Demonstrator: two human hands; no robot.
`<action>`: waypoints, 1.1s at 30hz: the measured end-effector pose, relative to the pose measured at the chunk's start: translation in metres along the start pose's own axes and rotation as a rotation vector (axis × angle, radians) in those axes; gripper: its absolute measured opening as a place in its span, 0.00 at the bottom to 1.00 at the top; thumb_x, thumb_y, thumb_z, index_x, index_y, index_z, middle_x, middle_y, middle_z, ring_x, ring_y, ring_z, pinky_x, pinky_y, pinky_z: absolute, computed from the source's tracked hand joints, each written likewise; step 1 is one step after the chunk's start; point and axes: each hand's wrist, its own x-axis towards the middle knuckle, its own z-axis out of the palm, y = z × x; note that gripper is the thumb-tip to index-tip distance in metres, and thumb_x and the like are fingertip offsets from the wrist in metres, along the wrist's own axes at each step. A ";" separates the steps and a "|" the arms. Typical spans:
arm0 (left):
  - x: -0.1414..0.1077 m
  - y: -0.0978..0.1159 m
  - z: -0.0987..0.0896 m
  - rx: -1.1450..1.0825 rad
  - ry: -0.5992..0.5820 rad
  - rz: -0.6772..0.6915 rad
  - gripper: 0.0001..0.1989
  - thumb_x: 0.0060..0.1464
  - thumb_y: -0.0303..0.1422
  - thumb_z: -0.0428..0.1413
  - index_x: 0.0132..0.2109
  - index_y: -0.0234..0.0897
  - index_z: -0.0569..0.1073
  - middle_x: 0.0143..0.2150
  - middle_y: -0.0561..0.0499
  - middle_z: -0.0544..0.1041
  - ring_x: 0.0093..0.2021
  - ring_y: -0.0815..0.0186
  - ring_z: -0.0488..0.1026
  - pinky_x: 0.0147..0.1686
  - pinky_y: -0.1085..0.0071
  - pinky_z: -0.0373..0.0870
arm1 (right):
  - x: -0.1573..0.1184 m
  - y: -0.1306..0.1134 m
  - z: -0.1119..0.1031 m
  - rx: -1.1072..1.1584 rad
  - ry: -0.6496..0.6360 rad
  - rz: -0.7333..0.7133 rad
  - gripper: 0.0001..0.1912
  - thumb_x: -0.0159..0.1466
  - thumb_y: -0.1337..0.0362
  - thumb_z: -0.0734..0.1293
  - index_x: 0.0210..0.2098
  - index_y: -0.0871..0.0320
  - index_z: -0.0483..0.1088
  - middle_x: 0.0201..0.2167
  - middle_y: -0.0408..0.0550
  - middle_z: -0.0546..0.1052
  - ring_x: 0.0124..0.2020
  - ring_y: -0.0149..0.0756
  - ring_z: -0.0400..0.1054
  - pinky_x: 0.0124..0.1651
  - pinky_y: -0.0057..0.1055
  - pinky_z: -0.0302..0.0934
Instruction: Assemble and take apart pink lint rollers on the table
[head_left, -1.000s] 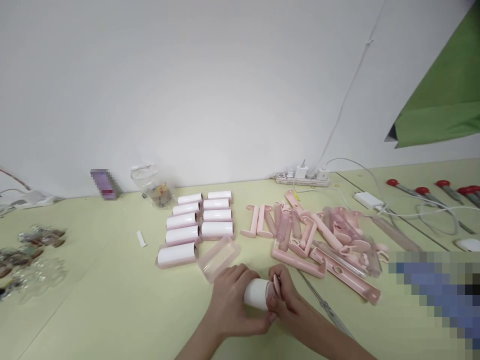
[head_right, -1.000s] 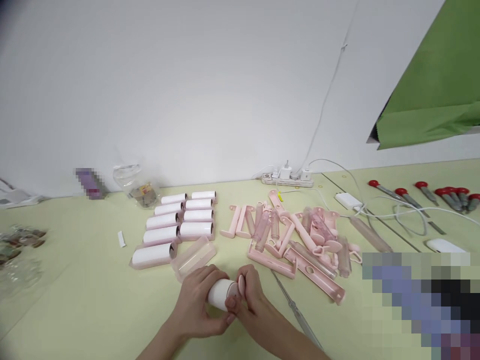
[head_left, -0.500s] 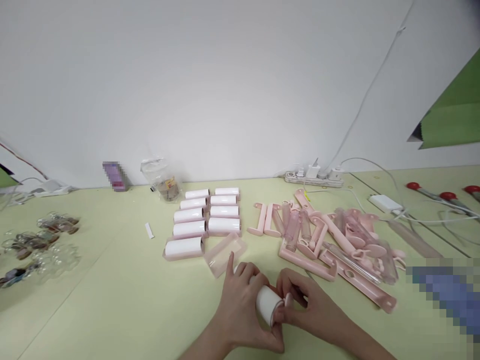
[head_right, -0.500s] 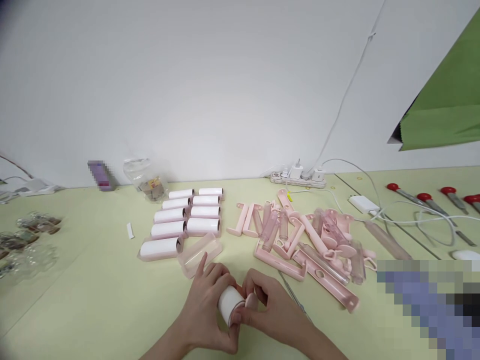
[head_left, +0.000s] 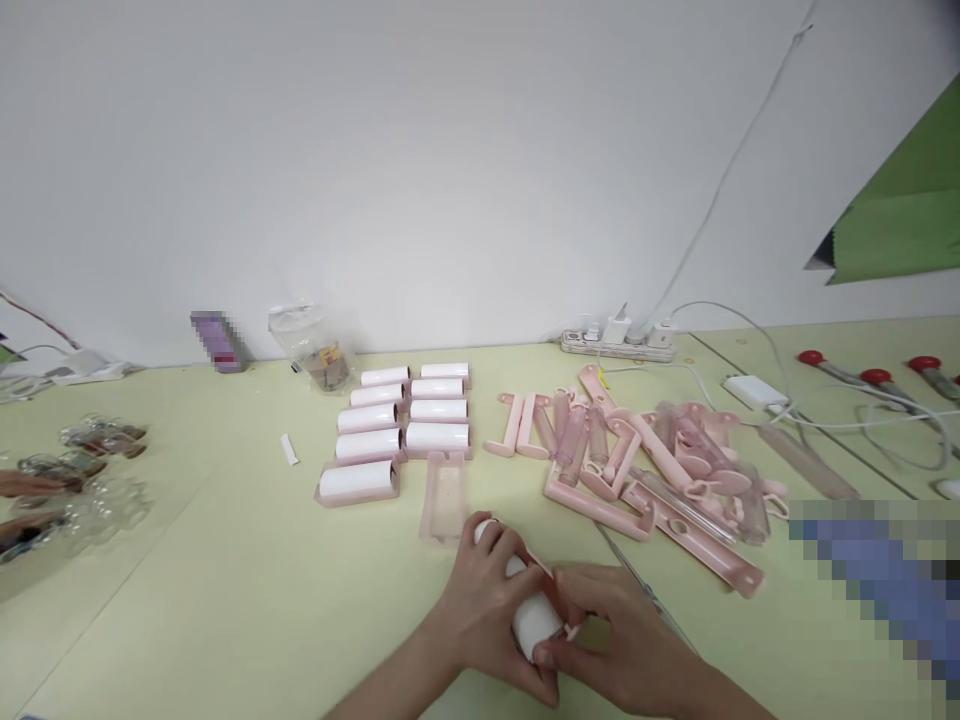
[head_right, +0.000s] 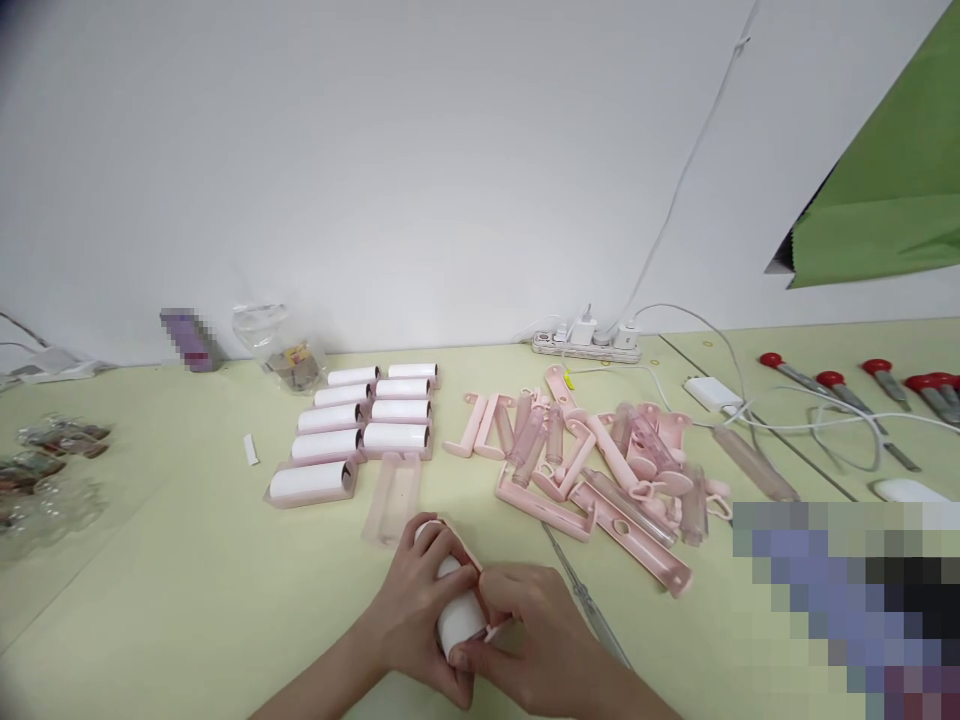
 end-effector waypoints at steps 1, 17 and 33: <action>0.000 0.001 0.000 0.002 0.004 0.001 0.26 0.19 0.47 0.60 0.31 0.38 0.72 0.31 0.46 0.67 0.34 0.58 0.61 0.44 0.55 0.52 | 0.000 0.000 0.000 -0.021 0.009 -0.025 0.19 0.54 0.57 0.65 0.18 0.56 0.50 0.18 0.39 0.65 0.22 0.29 0.58 0.25 0.26 0.49; 0.000 0.004 0.001 -0.143 0.004 -0.064 0.33 0.21 0.44 0.63 0.40 0.36 0.69 0.36 0.45 0.67 0.39 0.54 0.63 0.43 0.55 0.57 | -0.005 0.012 -0.019 0.110 0.179 0.014 0.13 0.57 0.60 0.62 0.41 0.53 0.58 0.36 0.47 0.66 0.30 0.35 0.64 0.33 0.31 0.61; -0.007 0.005 -0.002 -0.293 0.080 -0.214 0.41 0.33 0.41 0.63 0.54 0.36 0.55 0.48 0.42 0.68 0.45 0.52 0.66 0.43 0.60 0.65 | 0.001 0.016 0.037 0.655 0.390 0.382 0.26 0.48 0.55 0.68 0.44 0.54 0.60 0.36 0.50 0.72 0.38 0.44 0.67 0.40 0.40 0.63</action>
